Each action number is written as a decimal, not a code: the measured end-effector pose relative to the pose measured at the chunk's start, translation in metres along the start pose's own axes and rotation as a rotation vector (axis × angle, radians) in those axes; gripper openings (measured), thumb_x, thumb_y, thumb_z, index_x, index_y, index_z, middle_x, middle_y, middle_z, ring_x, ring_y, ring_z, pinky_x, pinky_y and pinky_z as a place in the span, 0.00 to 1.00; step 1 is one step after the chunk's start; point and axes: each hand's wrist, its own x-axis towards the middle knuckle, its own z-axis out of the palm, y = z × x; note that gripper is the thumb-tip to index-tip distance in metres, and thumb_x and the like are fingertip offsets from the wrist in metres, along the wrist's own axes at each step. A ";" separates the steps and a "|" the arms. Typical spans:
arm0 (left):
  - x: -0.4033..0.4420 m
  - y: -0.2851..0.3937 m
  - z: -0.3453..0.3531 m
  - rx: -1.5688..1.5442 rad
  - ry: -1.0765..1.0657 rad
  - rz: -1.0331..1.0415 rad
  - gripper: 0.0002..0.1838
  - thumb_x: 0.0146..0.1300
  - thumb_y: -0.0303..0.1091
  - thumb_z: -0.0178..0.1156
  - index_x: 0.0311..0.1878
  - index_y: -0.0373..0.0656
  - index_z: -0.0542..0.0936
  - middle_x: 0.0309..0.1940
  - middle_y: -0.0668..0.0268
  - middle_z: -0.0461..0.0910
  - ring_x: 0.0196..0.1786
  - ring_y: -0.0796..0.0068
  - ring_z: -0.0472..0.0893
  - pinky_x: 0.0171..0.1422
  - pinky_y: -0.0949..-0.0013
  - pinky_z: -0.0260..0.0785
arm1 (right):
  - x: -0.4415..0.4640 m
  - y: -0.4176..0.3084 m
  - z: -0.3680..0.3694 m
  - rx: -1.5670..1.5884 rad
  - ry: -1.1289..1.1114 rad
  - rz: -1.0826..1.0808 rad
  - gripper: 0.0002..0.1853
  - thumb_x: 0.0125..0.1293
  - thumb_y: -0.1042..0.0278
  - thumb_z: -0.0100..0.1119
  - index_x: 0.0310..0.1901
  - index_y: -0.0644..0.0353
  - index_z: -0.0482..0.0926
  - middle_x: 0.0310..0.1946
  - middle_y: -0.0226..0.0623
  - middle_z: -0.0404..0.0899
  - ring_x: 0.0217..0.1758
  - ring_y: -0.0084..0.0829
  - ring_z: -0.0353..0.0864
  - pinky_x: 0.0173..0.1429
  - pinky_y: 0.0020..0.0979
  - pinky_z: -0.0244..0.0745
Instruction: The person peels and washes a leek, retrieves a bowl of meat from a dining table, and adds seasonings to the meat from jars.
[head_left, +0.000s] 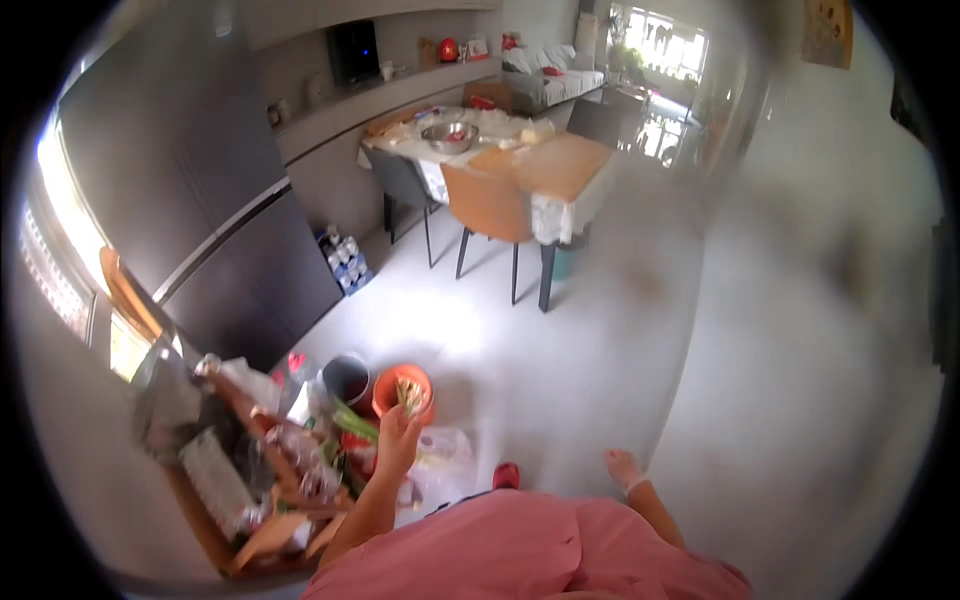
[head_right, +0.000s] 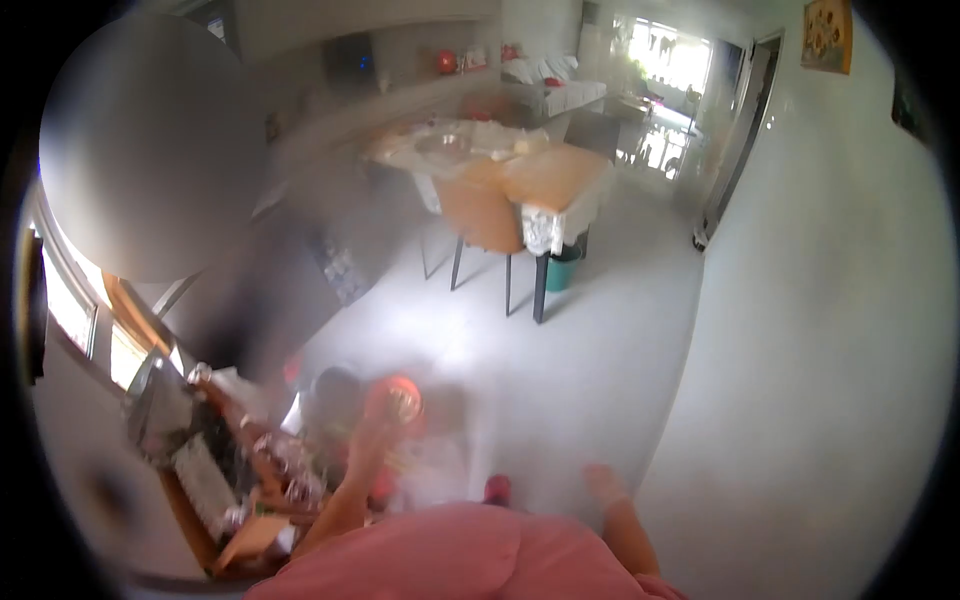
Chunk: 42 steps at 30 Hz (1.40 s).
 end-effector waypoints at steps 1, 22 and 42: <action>0.031 0.002 0.010 0.073 0.059 0.035 0.27 0.62 0.39 0.61 0.59 0.32 0.69 0.55 0.53 0.71 0.57 0.64 0.72 0.59 0.65 0.66 | 0.012 0.018 -0.001 -0.063 -0.075 -0.101 0.19 0.64 0.52 0.46 0.41 0.58 0.80 0.40 0.48 0.81 0.47 0.54 0.77 0.51 0.42 0.72; 0.593 0.117 0.137 -0.231 0.314 -0.125 0.36 0.63 0.50 0.59 0.65 0.33 0.65 0.66 0.52 0.65 0.72 0.62 0.58 0.75 0.62 0.43 | 0.495 0.093 -0.142 -0.293 -0.349 0.145 0.10 0.60 0.63 0.52 0.27 0.56 0.81 0.32 0.41 0.83 0.36 0.37 0.83 0.41 0.40 0.76; 1.122 -0.014 0.163 -1.132 0.219 -0.604 0.29 0.63 0.38 0.60 0.64 0.42 0.62 0.53 0.44 0.65 0.50 0.50 0.75 0.54 0.57 0.77 | 0.567 -0.008 -0.086 -0.368 -0.196 0.002 0.07 0.57 0.65 0.54 0.32 0.54 0.80 0.26 0.35 0.82 0.34 0.37 0.82 0.41 0.34 0.76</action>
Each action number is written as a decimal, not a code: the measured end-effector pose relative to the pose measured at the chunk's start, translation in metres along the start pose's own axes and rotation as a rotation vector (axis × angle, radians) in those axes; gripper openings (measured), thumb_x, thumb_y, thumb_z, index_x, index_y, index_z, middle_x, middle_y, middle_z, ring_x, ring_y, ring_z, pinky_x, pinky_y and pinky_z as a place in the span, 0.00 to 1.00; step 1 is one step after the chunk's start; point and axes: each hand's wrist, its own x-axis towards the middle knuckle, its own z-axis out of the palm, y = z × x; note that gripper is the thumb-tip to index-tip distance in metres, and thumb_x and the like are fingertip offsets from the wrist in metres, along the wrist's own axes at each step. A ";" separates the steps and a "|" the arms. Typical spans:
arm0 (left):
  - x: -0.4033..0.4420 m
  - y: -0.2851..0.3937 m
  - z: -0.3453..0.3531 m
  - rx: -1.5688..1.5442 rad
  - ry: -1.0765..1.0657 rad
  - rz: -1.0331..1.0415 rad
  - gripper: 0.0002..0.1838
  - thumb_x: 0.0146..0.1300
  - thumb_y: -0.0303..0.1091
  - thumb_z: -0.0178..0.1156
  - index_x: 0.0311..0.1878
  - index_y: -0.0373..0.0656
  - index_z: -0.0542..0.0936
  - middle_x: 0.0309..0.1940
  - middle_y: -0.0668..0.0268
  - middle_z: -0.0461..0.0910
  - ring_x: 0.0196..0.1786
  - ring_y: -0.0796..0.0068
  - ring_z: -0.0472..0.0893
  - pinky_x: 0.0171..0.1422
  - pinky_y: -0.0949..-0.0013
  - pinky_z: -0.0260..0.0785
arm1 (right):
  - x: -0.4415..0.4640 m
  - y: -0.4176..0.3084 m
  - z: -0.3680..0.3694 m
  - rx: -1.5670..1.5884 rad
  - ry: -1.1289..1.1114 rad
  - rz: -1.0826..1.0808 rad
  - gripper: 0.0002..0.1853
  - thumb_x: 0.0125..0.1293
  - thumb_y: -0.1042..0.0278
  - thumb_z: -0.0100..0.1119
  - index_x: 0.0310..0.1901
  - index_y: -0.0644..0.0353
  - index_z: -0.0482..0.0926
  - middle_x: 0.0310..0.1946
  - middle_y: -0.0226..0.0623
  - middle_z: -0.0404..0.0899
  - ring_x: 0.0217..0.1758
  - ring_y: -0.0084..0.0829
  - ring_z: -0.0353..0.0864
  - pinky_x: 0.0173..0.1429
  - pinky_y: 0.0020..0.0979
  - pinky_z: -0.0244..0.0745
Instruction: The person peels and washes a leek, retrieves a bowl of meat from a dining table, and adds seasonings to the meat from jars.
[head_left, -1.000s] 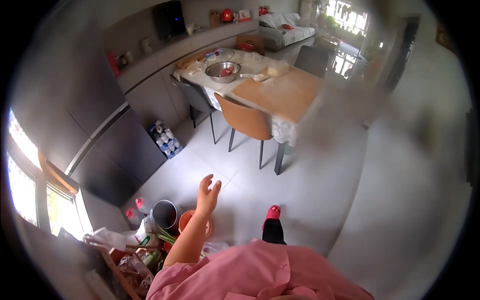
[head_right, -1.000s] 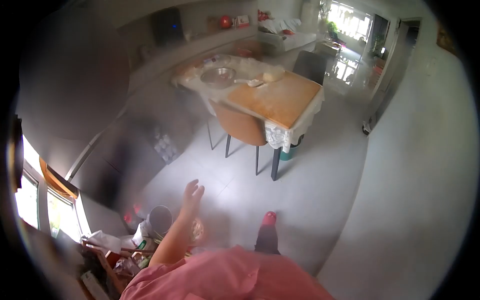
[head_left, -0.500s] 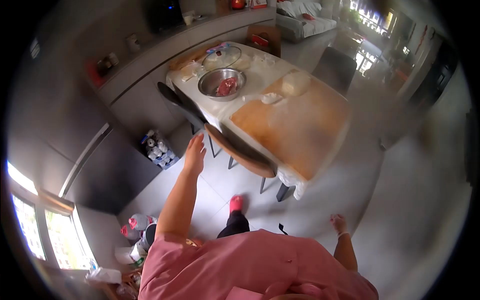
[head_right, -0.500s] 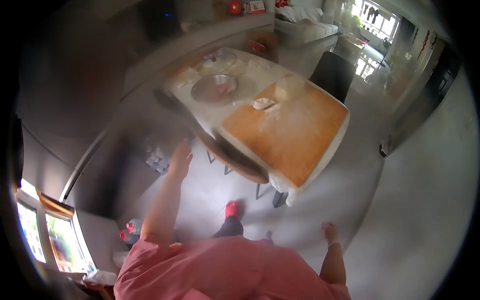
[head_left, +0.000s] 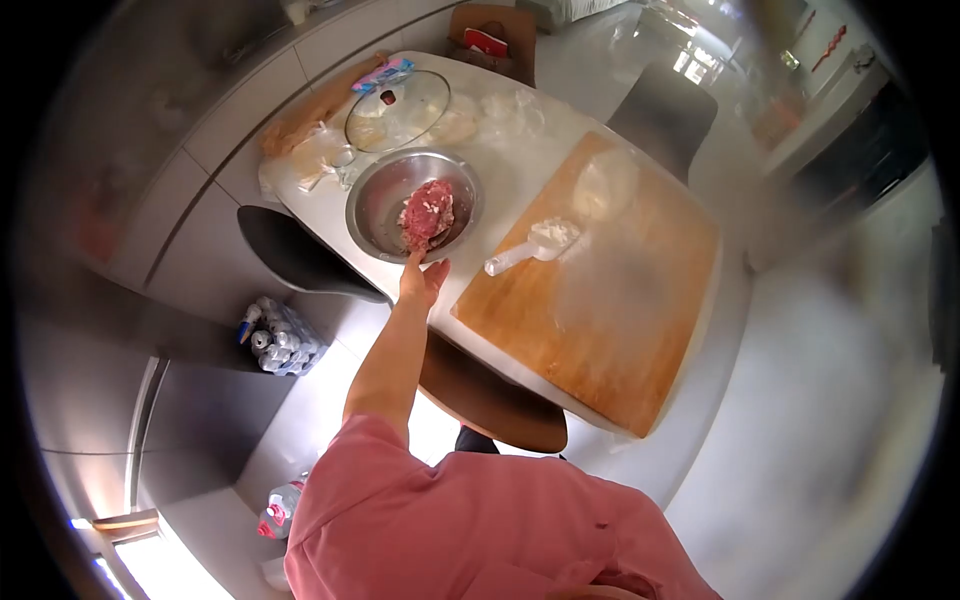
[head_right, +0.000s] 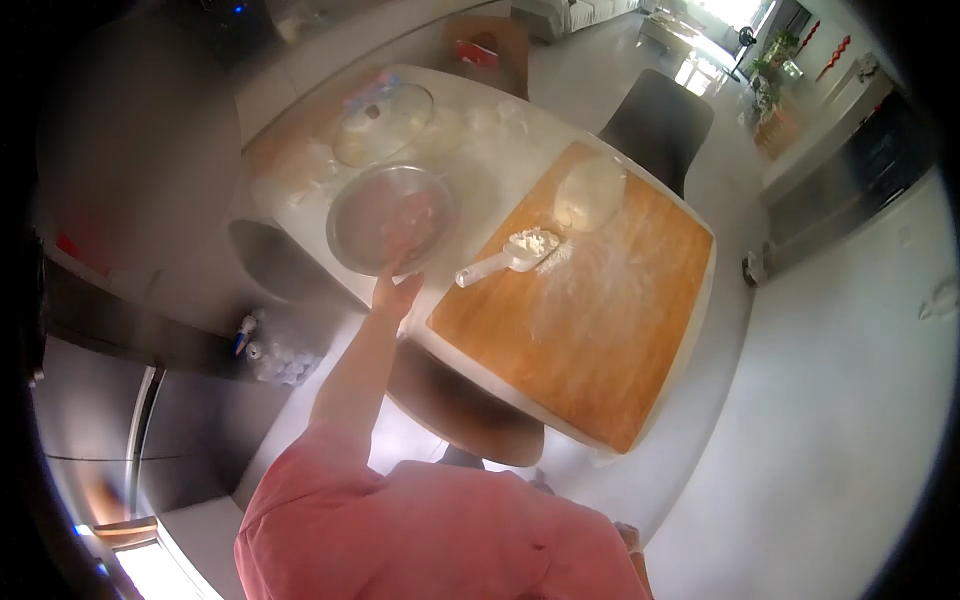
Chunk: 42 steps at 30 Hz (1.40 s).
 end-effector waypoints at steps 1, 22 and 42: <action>0.005 0.000 0.002 -0.017 -0.074 0.032 0.20 0.64 0.33 0.56 0.57 0.39 0.66 0.49 0.48 0.69 0.50 0.50 0.75 0.55 0.55 0.78 | -0.003 -0.007 -0.003 0.063 0.028 -0.013 0.07 0.57 0.65 0.54 0.32 0.54 0.80 0.26 0.35 0.82 0.34 0.38 0.82 0.41 0.34 0.76; -0.352 -0.025 -0.064 -0.045 0.102 0.487 0.04 0.57 0.24 0.49 0.35 0.35 0.69 0.34 0.59 0.74 0.34 0.63 0.80 0.43 0.56 0.81 | 0.166 -0.136 -0.353 0.923 0.686 -0.108 0.10 0.67 0.70 0.50 0.34 0.67 0.78 0.31 0.32 0.77 0.35 0.27 0.72 0.44 0.31 0.69; -0.877 -0.543 -0.208 -1.159 1.361 1.088 0.02 0.54 0.22 0.52 0.32 0.38 0.71 0.34 0.60 0.73 0.36 0.60 0.78 0.44 0.45 0.77 | -0.151 -0.387 -0.126 0.048 -0.755 -1.916 0.08 0.64 0.71 0.52 0.36 0.61 0.82 0.31 0.42 0.82 0.36 0.38 0.82 0.43 0.34 0.76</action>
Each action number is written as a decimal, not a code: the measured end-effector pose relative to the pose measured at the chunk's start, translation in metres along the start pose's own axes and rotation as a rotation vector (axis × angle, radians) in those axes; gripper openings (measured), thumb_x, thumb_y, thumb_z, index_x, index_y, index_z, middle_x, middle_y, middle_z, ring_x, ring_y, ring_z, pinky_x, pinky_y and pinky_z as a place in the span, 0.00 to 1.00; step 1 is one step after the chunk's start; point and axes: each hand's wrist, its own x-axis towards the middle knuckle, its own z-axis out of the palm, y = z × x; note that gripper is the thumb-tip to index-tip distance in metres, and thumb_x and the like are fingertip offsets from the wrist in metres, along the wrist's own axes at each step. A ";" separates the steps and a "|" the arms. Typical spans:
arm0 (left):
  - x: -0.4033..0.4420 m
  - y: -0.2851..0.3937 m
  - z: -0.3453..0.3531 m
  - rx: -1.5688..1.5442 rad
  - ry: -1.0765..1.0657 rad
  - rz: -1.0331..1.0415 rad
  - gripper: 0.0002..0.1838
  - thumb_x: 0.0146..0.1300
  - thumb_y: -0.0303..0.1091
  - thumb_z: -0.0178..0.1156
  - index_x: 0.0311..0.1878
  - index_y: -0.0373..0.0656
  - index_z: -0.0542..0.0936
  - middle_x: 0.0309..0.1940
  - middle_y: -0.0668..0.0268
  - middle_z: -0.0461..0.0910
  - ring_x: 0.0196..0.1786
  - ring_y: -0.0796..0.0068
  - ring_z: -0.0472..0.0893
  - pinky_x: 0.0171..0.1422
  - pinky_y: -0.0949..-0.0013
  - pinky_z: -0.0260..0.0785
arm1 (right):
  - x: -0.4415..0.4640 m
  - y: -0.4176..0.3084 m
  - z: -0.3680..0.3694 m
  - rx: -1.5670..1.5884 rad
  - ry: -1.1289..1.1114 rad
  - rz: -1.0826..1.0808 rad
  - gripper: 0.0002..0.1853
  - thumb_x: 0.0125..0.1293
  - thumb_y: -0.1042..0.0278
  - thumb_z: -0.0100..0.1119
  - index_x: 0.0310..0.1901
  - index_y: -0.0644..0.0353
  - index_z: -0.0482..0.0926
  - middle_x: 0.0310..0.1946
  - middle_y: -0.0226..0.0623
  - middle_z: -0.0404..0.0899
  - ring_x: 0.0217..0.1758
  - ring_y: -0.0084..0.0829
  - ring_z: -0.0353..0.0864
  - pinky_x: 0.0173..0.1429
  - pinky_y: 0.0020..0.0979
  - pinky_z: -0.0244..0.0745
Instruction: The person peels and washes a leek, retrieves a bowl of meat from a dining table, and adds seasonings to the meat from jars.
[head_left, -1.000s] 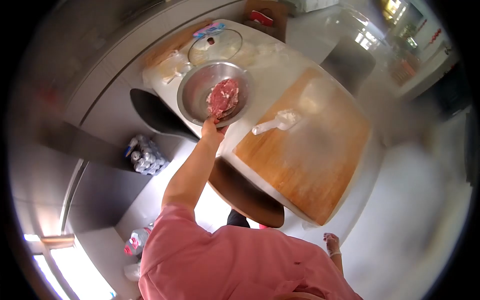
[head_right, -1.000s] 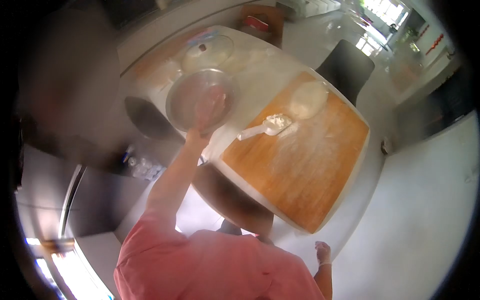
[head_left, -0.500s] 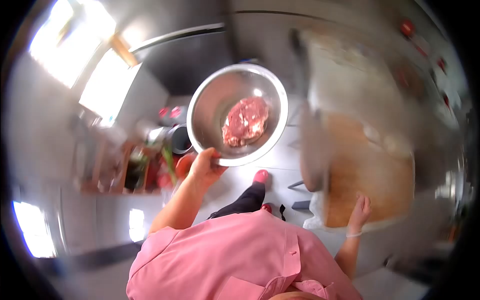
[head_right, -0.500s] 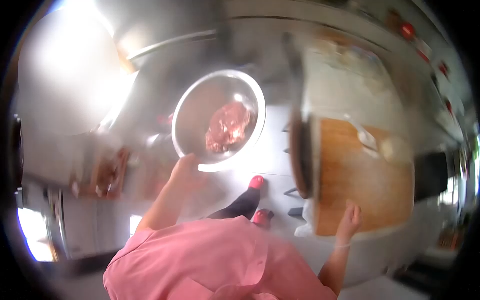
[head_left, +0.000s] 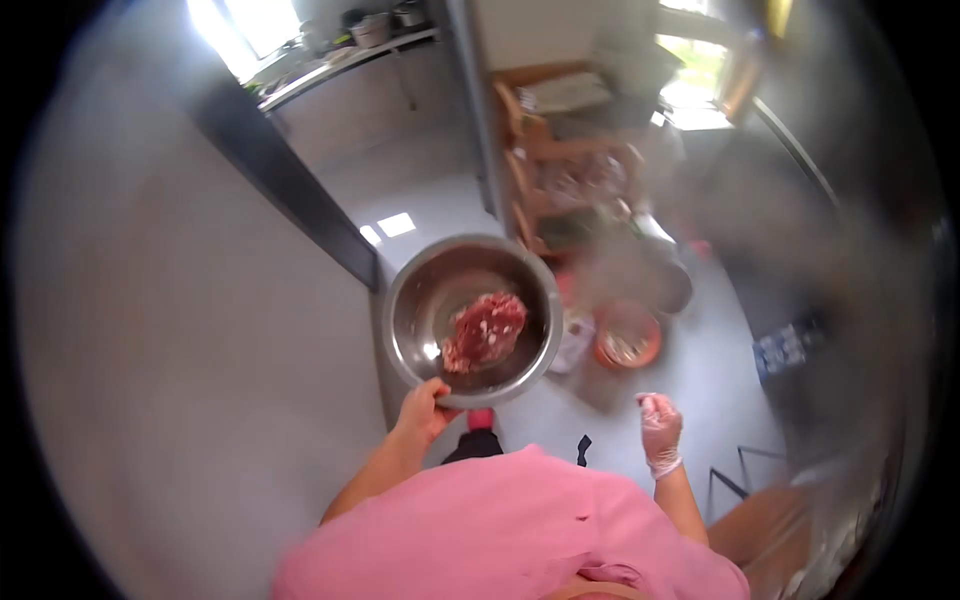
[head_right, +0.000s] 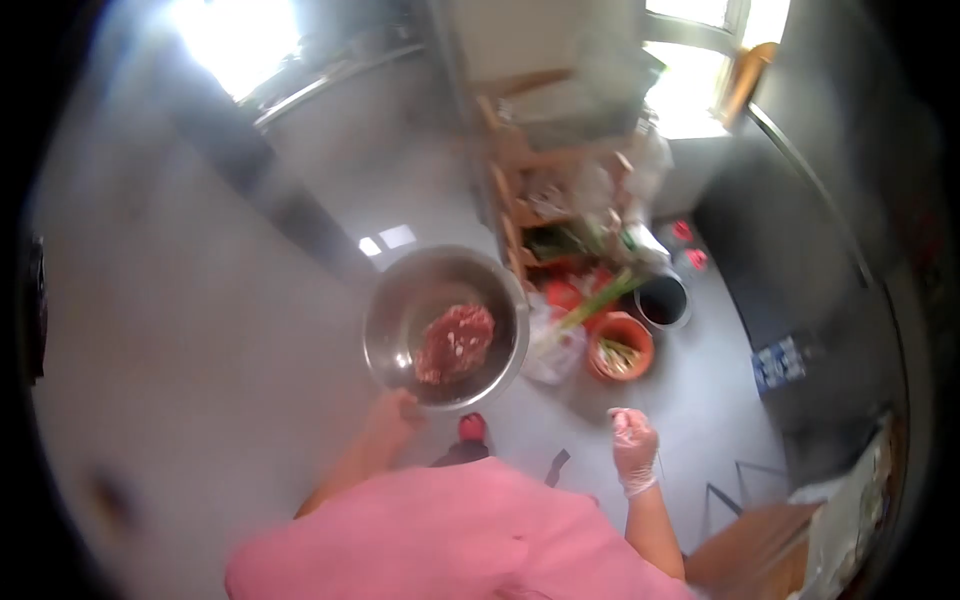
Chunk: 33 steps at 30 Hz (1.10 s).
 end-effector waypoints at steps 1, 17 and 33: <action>-0.002 0.021 -0.013 -0.004 0.107 -0.050 0.01 0.55 0.23 0.52 0.31 0.38 0.71 0.34 0.59 0.73 0.36 0.58 0.79 0.45 0.46 0.78 | 0.019 -0.015 0.039 0.037 -0.055 -0.096 0.08 0.63 0.70 0.53 0.35 0.60 0.82 0.31 0.42 0.82 0.36 0.40 0.82 0.43 0.34 0.76; 0.189 0.220 -0.047 -0.270 0.091 0.099 0.09 0.55 0.22 0.50 0.41 0.33 0.70 0.39 0.59 0.75 0.40 0.62 0.80 0.48 0.57 0.79 | 0.287 -0.157 0.300 0.034 -0.404 -0.210 0.09 0.63 0.66 0.53 0.33 0.58 0.83 0.33 0.43 0.82 0.37 0.41 0.82 0.41 0.35 0.76; 0.294 0.272 0.018 -0.503 -0.083 0.078 0.10 0.58 0.25 0.51 0.41 0.30 0.73 0.36 0.56 0.79 0.40 0.63 0.83 0.48 0.60 0.80 | 0.473 -0.242 0.399 0.085 -0.485 -0.463 0.09 0.63 0.66 0.54 0.33 0.57 0.83 0.30 0.39 0.83 0.34 0.37 0.83 0.40 0.33 0.76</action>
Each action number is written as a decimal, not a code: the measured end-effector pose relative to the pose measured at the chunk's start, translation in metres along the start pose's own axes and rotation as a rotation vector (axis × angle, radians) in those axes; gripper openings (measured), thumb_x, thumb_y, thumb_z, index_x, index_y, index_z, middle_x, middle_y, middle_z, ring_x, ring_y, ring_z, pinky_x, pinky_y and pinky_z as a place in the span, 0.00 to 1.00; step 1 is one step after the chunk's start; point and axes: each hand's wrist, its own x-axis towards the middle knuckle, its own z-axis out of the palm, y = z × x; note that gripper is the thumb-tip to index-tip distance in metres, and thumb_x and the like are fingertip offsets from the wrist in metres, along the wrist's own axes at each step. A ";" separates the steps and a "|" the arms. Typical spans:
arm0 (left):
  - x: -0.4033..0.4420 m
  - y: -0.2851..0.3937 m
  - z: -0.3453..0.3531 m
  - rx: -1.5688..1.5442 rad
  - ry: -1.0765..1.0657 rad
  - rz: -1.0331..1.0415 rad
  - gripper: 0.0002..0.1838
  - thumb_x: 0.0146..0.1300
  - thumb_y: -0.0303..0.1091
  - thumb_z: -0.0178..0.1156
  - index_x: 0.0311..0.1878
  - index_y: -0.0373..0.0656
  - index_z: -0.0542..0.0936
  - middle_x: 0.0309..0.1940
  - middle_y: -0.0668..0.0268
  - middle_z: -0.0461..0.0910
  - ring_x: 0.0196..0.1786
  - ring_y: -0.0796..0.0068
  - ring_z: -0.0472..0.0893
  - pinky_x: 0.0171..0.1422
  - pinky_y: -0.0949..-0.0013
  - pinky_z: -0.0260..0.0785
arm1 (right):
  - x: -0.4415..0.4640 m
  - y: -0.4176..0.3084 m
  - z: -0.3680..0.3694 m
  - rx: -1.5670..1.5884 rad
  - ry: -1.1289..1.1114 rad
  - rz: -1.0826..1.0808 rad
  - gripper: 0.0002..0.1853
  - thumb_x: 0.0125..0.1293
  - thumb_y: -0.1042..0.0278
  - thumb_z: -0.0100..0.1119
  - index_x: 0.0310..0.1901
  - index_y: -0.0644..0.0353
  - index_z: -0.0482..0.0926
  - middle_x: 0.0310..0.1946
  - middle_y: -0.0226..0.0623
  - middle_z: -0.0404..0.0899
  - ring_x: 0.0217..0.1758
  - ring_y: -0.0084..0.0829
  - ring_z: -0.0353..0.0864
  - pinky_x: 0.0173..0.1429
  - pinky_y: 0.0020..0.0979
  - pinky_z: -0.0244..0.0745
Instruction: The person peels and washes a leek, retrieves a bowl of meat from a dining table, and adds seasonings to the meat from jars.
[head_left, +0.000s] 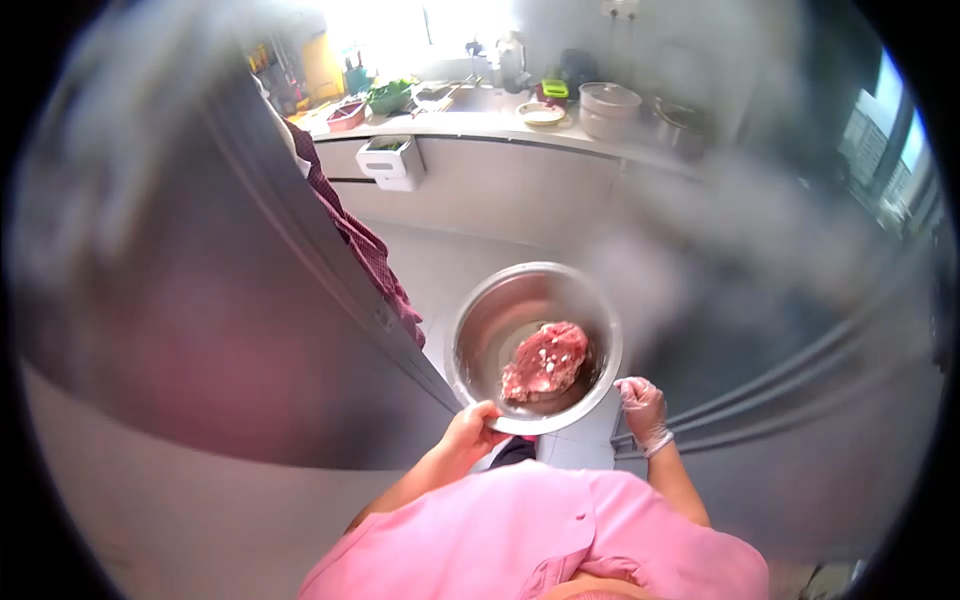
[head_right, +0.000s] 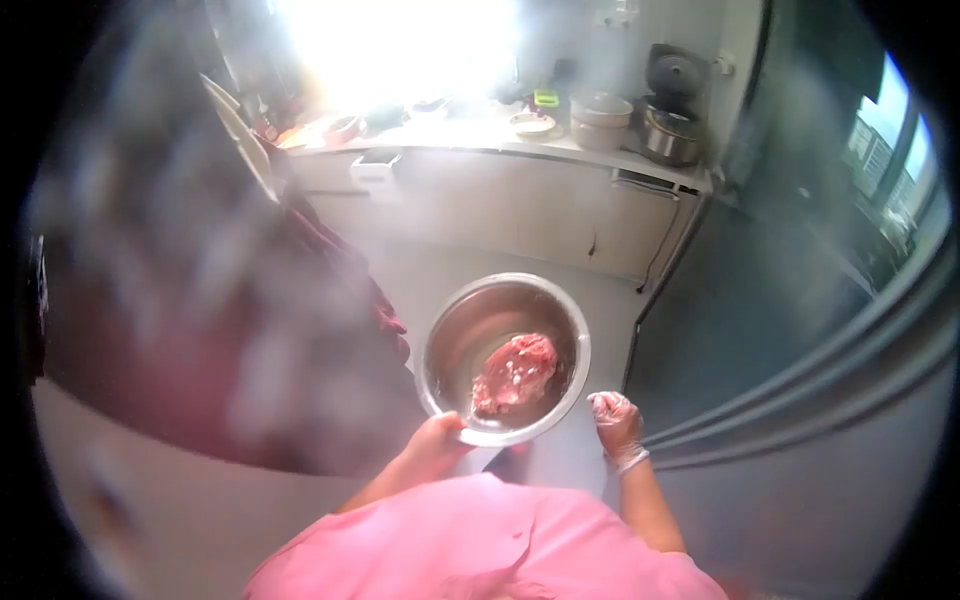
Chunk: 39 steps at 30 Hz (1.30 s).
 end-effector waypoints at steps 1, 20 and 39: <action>-0.007 0.002 0.008 -0.042 0.051 -0.017 0.10 0.58 0.25 0.50 0.42 0.31 0.73 0.36 0.56 0.80 0.40 0.63 0.82 0.49 0.59 0.80 | -0.015 0.004 0.000 0.000 -0.026 0.000 0.09 0.63 0.66 0.54 0.33 0.57 0.83 0.30 0.39 0.83 0.34 0.37 0.83 0.40 0.33 0.76; 0.053 -0.095 0.035 -0.435 0.281 0.323 0.14 0.54 0.22 0.50 0.45 0.33 0.72 0.42 0.54 0.77 0.44 0.55 0.81 0.52 0.50 0.79 | 0.079 0.159 -0.085 -0.062 -0.191 -0.026 0.10 0.63 0.62 0.54 0.32 0.56 0.84 0.32 0.38 0.83 0.36 0.37 0.83 0.42 0.34 0.76; 0.076 -0.131 0.084 -0.582 0.611 0.690 0.10 0.52 0.23 0.52 0.39 0.37 0.72 0.40 0.57 0.76 0.42 0.59 0.79 0.43 0.54 0.79 | 0.201 0.104 -0.004 0.165 -0.690 -0.448 0.11 0.63 0.60 0.55 0.36 0.56 0.84 0.35 0.42 0.83 0.40 0.43 0.82 0.46 0.38 0.77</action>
